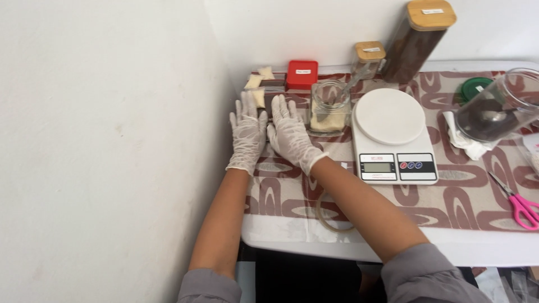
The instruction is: The person scoops a light-colored powder from a glass jar using a metal spoon and places it into a small transparent packet. They fold the packet, seal it with clear tape, and place it into a brown paper bag labeled 'Sawah Roastery'. The person then handles a larger transparent ziplock bag.
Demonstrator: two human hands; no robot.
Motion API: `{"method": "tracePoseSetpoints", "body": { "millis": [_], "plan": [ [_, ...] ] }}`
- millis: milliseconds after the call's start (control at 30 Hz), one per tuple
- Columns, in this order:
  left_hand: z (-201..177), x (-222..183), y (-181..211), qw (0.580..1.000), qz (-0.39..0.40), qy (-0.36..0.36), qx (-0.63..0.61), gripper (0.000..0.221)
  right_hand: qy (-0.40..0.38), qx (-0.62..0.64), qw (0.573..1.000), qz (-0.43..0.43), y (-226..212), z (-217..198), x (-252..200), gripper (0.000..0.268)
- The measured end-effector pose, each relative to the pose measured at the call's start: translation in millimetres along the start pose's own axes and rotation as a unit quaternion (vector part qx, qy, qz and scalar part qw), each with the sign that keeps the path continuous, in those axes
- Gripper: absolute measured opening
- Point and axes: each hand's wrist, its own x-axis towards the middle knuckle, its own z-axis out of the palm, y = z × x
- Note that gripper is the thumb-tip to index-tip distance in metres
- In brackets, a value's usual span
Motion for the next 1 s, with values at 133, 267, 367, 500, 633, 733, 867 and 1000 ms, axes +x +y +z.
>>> {"method": "tracePoseSetpoints", "body": {
  "millis": [133,267,367,500,633,733,867,1000],
  "plan": [
    [-36.4,-8.8,6.3,0.965,0.054,0.211,-0.144,0.066,0.033,0.081,0.985,-0.146,14.9,-83.5,-79.1,0.080],
    [-109.4,-57.8,28.5,0.912,0.018,0.358,-0.198,0.056,0.129,0.136,0.967,-0.174,95.6,-162.4,-181.9,0.068],
    [-187.5,-151.5,112.3,0.901,0.013,0.234,-0.365,0.059,0.189,0.124,0.969,-0.099,124.1,-206.2,-235.6,0.060],
    [-105.8,-196.3,90.5,0.926,0.130,0.197,-0.295,0.074,0.239,0.144,0.957,-0.075,174.1,-170.0,-290.6,0.067],
    [-70.3,-224.6,94.0,0.978,0.138,0.148,0.042,0.066,0.290,0.061,0.952,-0.080,182.8,-134.8,-312.0,0.060],
    [-46.5,-229.9,83.9,0.976,0.118,0.139,0.115,0.068,0.336,-0.031,0.941,-0.034,193.2,-115.4,-320.9,0.047],
    [-40.9,-234.5,75.1,0.980,0.085,0.064,0.170,0.073,0.278,-0.093,0.954,0.056,193.2,-109.0,-322.7,0.056],
    [-44.8,-232.5,78.4,0.974,0.073,0.041,0.211,0.075,0.200,-0.135,0.965,0.101,196.4,-107.0,-326.8,0.065]
  ]
}}
